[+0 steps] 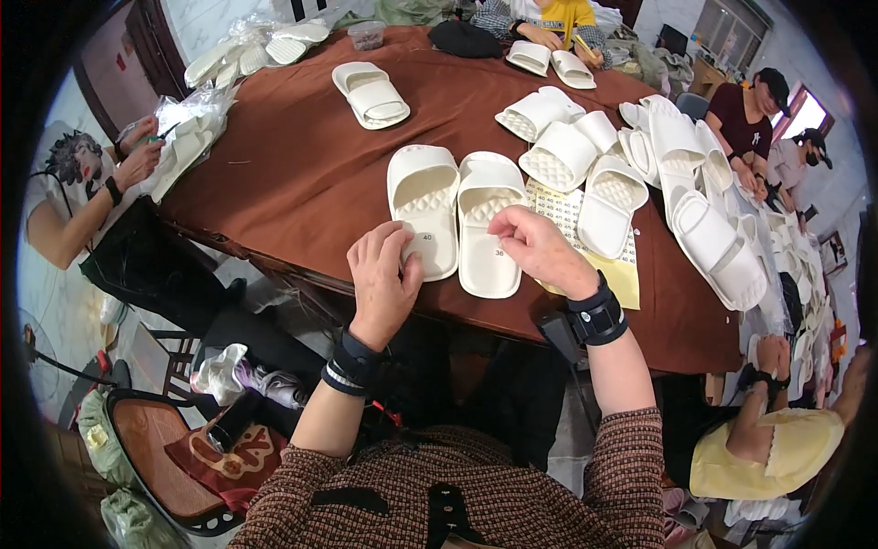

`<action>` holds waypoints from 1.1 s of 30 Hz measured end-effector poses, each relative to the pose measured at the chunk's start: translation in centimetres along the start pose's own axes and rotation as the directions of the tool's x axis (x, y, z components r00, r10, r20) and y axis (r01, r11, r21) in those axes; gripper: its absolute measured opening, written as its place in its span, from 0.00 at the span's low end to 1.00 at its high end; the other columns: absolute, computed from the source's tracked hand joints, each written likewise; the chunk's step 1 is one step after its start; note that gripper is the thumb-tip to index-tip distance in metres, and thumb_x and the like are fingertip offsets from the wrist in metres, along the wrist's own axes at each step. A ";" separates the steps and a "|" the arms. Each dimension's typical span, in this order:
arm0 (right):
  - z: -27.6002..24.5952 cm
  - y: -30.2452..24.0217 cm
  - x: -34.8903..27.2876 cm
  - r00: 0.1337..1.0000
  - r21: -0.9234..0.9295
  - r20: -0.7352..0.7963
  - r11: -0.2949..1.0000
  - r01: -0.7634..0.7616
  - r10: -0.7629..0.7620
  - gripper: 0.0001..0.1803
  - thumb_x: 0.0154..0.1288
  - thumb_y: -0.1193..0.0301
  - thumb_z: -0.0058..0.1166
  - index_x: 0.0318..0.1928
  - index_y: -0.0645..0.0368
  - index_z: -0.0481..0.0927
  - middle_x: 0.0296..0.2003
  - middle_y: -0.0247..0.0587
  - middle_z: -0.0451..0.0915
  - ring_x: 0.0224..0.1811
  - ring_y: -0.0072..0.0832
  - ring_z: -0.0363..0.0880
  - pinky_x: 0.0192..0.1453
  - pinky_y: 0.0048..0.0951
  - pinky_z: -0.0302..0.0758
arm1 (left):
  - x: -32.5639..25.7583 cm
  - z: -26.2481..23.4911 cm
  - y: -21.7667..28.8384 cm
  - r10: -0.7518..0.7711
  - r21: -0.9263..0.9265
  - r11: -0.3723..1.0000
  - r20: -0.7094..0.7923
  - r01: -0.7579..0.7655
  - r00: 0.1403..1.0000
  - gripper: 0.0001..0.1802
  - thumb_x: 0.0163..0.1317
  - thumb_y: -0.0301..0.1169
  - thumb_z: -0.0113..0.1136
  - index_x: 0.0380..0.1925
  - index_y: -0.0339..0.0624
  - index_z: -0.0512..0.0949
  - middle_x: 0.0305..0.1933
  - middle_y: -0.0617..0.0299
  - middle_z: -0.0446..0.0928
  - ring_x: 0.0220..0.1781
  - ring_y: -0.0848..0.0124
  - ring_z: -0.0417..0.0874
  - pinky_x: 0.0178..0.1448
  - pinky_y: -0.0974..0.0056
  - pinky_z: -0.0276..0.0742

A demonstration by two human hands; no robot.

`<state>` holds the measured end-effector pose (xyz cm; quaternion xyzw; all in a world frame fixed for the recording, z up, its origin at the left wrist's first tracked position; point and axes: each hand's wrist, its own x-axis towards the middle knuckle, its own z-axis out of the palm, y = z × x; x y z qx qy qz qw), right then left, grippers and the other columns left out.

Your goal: The recorder is inspecting and applying labels to white plastic slide sandals as part of a manufacturing quality control or finishing process.

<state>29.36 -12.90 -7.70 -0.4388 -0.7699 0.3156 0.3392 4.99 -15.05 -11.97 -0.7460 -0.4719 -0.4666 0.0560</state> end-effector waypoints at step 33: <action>-0.4 -0.6 -0.1 0.998 0.066 0.054 0.997 -0.045 0.041 0.12 0.58 0.74 0.55 0.43 0.63 0.76 0.31 0.30 0.73 0.27 0.15 0.67 0.32 0.19 0.68 | -0.1 0.0 0.2 0.022 0.031 0.999 0.009 -0.022 1.000 0.11 0.54 0.22 0.55 0.39 0.41 0.74 0.49 0.54 0.75 0.52 0.57 0.75 0.58 0.55 0.64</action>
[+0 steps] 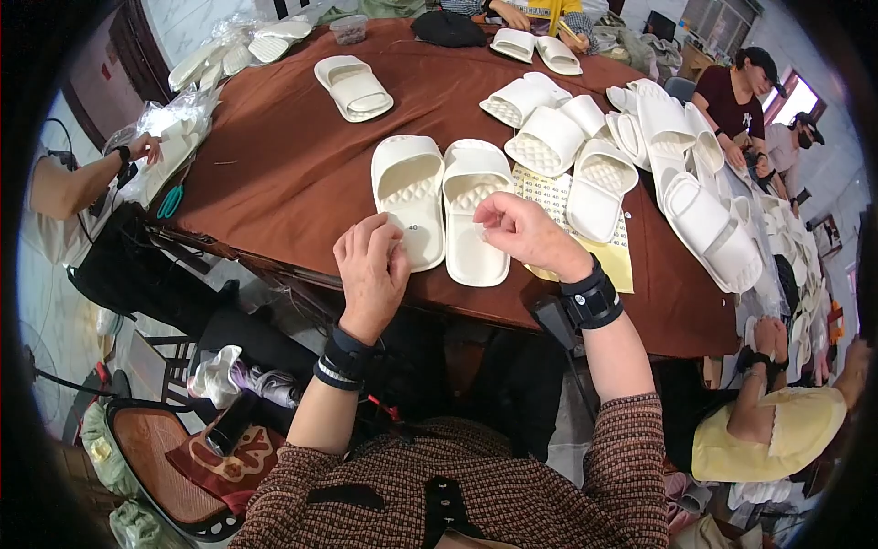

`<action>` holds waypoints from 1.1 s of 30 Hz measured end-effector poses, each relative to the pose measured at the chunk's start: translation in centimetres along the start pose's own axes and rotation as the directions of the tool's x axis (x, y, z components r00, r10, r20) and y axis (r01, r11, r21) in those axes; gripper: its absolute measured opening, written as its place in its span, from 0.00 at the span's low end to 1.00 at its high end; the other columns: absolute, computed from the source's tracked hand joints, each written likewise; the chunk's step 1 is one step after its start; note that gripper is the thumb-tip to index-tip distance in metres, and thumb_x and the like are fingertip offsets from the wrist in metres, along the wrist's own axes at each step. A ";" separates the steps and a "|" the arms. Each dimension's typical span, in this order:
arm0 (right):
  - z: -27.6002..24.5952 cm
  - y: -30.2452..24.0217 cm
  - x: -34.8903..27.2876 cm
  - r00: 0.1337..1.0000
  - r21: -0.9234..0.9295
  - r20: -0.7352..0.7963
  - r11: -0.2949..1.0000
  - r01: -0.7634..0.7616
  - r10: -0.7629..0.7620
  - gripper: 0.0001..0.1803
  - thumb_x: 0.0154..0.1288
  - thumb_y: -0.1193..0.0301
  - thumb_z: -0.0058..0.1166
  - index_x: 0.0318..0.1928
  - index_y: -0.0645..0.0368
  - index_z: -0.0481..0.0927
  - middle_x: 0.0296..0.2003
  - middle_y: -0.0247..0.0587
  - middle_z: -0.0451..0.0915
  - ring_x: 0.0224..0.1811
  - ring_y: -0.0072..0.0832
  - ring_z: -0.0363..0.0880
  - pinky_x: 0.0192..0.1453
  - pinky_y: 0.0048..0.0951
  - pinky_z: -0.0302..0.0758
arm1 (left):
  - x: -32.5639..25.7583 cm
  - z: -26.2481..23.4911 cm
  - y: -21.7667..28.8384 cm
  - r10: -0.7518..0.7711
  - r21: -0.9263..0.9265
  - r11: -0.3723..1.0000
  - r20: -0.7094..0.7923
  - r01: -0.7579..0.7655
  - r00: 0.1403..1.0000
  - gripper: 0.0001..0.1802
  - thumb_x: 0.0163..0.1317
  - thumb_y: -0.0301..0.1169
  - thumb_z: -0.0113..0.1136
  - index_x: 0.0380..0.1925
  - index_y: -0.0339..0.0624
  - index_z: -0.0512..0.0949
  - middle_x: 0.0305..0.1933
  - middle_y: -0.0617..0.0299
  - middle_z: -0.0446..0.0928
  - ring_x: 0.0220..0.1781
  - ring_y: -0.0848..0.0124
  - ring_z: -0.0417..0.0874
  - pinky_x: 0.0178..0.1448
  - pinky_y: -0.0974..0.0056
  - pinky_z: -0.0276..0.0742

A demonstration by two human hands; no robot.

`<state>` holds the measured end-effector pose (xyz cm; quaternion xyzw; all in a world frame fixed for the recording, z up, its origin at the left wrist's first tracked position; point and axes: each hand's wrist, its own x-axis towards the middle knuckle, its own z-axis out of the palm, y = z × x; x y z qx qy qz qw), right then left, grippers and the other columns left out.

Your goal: The recorder is inspecting and applying labels to white plastic slide sandals as part of a manufacturing quality control or finishing process.

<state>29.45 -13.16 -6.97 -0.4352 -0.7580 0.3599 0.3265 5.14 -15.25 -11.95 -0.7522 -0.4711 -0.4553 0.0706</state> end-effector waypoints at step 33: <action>0.0 -5.9 -0.2 0.997 0.140 -0.053 0.989 -0.040 0.048 0.08 0.64 0.80 0.51 0.43 0.65 0.77 0.35 0.33 0.80 0.38 0.16 0.76 0.43 0.20 0.73 | -0.1 -0.5 -0.6 -0.019 -0.058 0.998 -0.011 0.019 1.000 0.16 0.50 0.26 0.60 0.41 0.41 0.72 0.48 0.55 0.74 0.51 0.58 0.74 0.62 0.49 0.65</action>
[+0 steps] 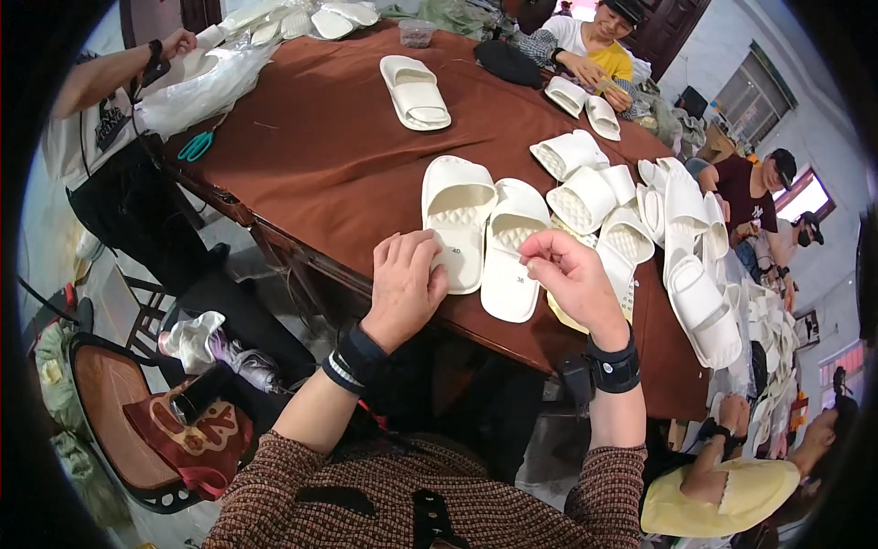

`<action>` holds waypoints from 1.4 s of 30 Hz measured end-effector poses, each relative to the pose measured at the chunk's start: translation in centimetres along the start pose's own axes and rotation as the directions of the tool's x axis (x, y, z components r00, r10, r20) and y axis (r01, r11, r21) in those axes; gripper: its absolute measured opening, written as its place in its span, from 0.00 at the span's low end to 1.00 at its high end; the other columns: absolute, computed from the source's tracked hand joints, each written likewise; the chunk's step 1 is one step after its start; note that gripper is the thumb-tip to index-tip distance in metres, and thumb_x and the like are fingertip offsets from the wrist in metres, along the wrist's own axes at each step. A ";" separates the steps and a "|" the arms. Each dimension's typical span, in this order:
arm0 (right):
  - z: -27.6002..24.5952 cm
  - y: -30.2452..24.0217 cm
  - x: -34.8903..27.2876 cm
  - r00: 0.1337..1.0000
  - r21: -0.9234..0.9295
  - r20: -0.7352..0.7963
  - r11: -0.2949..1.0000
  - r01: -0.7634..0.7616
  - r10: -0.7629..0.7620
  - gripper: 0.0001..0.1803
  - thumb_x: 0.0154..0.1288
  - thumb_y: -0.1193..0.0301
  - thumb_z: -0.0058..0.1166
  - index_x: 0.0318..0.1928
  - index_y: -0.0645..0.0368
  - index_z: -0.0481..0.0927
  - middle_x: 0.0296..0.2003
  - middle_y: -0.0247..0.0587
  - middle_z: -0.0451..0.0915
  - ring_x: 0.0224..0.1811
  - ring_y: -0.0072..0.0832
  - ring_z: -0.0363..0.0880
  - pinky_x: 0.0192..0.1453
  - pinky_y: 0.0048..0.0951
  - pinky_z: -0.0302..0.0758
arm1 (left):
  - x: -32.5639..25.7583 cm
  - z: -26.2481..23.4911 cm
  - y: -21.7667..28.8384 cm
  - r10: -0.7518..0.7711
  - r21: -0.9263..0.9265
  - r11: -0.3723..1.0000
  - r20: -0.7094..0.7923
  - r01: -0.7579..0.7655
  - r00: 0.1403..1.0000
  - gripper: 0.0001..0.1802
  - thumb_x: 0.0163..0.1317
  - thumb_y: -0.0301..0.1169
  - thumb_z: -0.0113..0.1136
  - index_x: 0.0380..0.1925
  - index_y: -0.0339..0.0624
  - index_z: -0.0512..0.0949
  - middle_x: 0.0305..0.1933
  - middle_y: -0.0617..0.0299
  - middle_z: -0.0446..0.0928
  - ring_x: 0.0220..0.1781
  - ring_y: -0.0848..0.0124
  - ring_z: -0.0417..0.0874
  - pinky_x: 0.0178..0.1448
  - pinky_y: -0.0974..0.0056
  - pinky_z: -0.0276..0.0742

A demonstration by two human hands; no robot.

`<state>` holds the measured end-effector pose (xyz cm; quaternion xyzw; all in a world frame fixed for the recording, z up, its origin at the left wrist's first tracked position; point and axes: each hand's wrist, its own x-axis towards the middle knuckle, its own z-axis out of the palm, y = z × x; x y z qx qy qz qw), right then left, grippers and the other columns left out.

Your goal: The recorder is inspecting and applying labels to white plastic slide sandals as part of a manufacturing quality control or finishing process.

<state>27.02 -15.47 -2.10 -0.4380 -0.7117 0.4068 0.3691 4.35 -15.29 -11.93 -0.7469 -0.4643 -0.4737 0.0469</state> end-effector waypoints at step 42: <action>4.3 3.8 -4.1 0.891 -0.696 -0.202 0.699 0.162 -0.408 0.15 0.52 0.85 0.50 0.42 0.61 0.75 0.39 0.44 0.78 0.46 0.43 0.74 0.51 0.39 0.70 | 0.1 -0.1 0.3 0.022 0.034 0.999 0.046 -0.024 0.999 0.17 0.51 0.24 0.56 0.44 0.41 0.73 0.50 0.54 0.73 0.53 0.55 0.73 0.62 0.51 0.63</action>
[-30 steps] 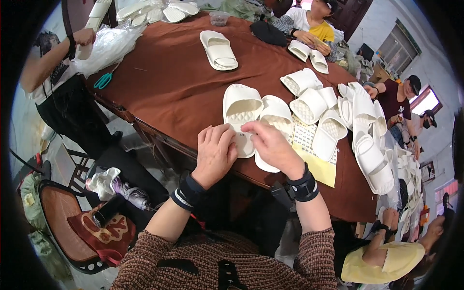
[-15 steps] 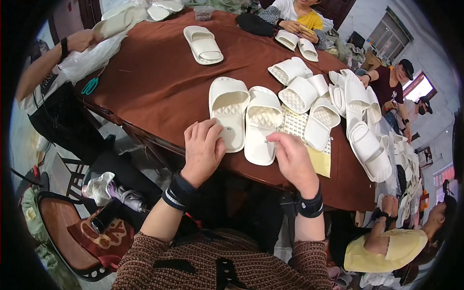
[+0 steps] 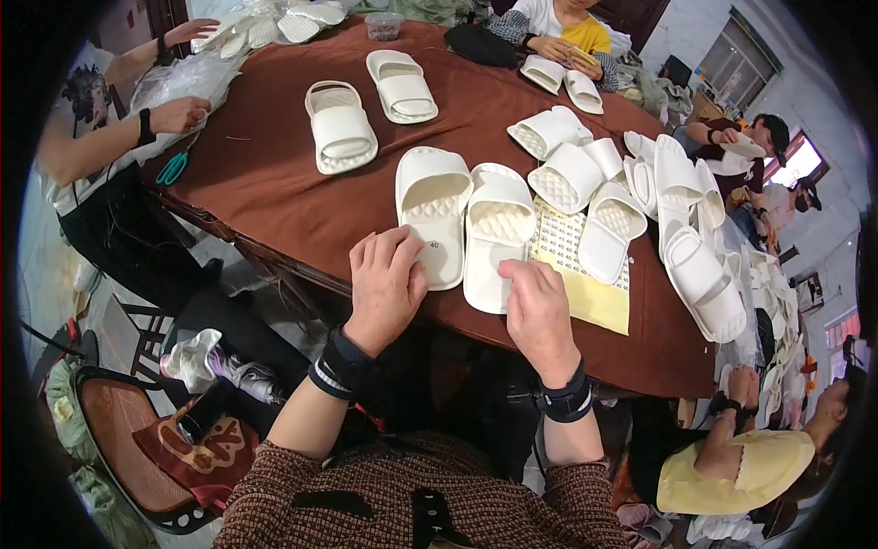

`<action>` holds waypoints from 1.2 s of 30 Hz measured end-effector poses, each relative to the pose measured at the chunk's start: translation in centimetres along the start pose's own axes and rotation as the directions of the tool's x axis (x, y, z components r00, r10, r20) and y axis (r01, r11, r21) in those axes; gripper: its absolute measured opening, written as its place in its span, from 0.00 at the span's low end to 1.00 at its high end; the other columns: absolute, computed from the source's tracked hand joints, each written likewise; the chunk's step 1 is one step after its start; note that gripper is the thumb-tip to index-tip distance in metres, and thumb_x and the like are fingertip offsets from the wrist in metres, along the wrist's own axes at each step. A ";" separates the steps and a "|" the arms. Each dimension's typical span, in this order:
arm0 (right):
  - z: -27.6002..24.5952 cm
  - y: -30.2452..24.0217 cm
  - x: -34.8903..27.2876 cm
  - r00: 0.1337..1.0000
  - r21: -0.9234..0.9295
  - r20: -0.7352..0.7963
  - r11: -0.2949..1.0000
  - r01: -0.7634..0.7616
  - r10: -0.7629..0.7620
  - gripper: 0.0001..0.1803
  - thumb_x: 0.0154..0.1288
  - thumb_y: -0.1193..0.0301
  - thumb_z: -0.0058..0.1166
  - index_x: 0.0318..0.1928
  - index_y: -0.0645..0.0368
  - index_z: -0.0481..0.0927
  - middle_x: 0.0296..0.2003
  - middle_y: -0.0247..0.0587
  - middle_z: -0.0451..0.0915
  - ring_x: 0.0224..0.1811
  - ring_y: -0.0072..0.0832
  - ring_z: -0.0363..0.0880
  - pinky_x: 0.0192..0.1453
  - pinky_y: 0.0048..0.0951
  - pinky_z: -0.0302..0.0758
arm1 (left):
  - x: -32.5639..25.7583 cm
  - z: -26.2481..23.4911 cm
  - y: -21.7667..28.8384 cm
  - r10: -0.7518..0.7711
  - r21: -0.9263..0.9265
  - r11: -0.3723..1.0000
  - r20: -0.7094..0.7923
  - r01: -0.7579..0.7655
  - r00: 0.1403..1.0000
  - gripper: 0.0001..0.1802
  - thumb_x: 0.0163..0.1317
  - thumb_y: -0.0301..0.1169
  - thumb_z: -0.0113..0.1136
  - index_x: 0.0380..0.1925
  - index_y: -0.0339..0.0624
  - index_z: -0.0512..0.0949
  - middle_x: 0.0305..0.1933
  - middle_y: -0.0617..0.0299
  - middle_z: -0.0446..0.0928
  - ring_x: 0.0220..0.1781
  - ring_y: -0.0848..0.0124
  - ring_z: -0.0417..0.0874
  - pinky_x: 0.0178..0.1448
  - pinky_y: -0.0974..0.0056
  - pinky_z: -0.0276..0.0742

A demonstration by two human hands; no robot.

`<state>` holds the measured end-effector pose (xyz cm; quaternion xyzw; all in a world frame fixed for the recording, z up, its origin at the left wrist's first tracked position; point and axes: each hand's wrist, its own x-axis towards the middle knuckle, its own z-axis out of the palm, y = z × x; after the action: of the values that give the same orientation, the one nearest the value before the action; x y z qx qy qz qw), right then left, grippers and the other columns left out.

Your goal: The recorder is inspecting and applying labels to white plastic slide sandals as part of a manufacturing quality control or finishing process.

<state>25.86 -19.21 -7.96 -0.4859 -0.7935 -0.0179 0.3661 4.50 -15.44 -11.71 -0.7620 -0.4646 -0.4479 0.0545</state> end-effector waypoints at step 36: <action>0.9 1.3 -1.5 0.914 0.413 -0.282 0.897 -0.159 0.292 0.09 0.57 0.85 0.47 0.37 0.62 0.77 0.31 0.42 0.77 0.36 0.38 0.74 0.44 0.34 0.71 | 1.1 -1.1 -0.8 -0.133 -0.174 0.972 0.154 0.159 0.979 0.17 0.52 0.23 0.58 0.44 0.37 0.74 0.47 0.53 0.75 0.51 0.56 0.75 0.57 0.57 0.67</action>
<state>26.79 -19.28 -9.92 -0.4848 -0.6447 0.0972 0.5831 3.42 -14.81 -10.49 -0.7571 -0.4785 -0.4371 -0.0830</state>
